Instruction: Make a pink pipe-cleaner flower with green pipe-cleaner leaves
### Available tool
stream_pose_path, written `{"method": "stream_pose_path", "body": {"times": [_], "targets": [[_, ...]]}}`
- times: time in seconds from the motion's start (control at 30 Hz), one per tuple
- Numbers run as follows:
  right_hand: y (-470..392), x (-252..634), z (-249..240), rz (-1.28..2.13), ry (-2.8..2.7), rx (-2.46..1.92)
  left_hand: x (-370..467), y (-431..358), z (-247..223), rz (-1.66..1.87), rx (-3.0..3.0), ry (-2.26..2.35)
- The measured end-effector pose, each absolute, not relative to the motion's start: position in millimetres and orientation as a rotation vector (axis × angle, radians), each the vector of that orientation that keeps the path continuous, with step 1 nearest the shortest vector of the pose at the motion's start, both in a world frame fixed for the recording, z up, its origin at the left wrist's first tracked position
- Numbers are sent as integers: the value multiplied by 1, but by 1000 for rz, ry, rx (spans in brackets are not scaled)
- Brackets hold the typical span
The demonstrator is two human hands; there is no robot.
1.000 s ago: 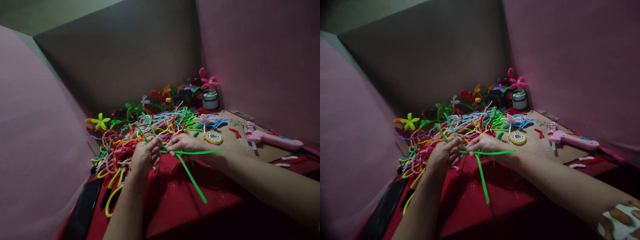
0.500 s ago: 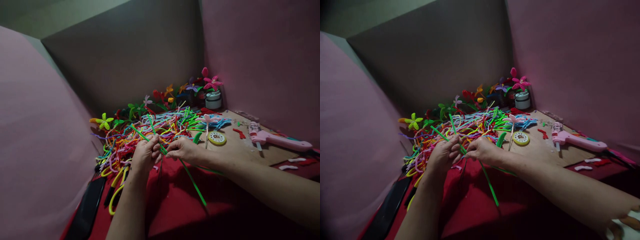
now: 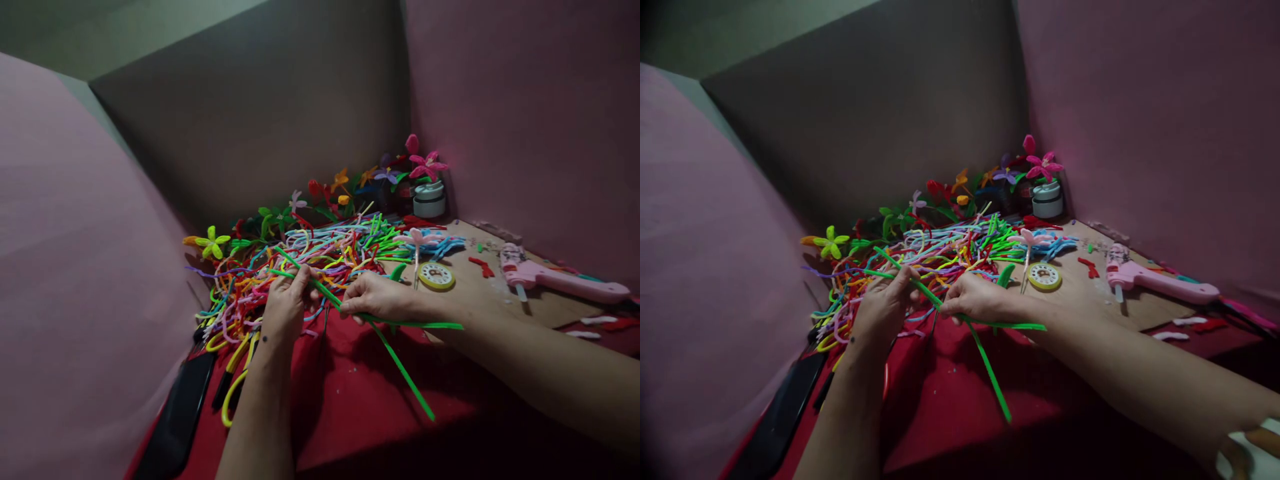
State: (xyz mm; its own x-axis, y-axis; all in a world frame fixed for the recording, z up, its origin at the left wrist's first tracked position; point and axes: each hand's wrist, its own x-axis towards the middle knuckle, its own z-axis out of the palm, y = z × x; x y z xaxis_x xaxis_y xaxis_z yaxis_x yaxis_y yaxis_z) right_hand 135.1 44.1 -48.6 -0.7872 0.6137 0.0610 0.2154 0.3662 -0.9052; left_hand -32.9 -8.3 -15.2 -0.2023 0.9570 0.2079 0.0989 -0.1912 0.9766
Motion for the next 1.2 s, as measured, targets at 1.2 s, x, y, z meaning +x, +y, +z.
{"method": "stream_pose_path", "body": {"times": [1.2], "targets": [[40,129,-40,2257,-1200,-314,-12,-10,-22,1238,1158,1021]]}}
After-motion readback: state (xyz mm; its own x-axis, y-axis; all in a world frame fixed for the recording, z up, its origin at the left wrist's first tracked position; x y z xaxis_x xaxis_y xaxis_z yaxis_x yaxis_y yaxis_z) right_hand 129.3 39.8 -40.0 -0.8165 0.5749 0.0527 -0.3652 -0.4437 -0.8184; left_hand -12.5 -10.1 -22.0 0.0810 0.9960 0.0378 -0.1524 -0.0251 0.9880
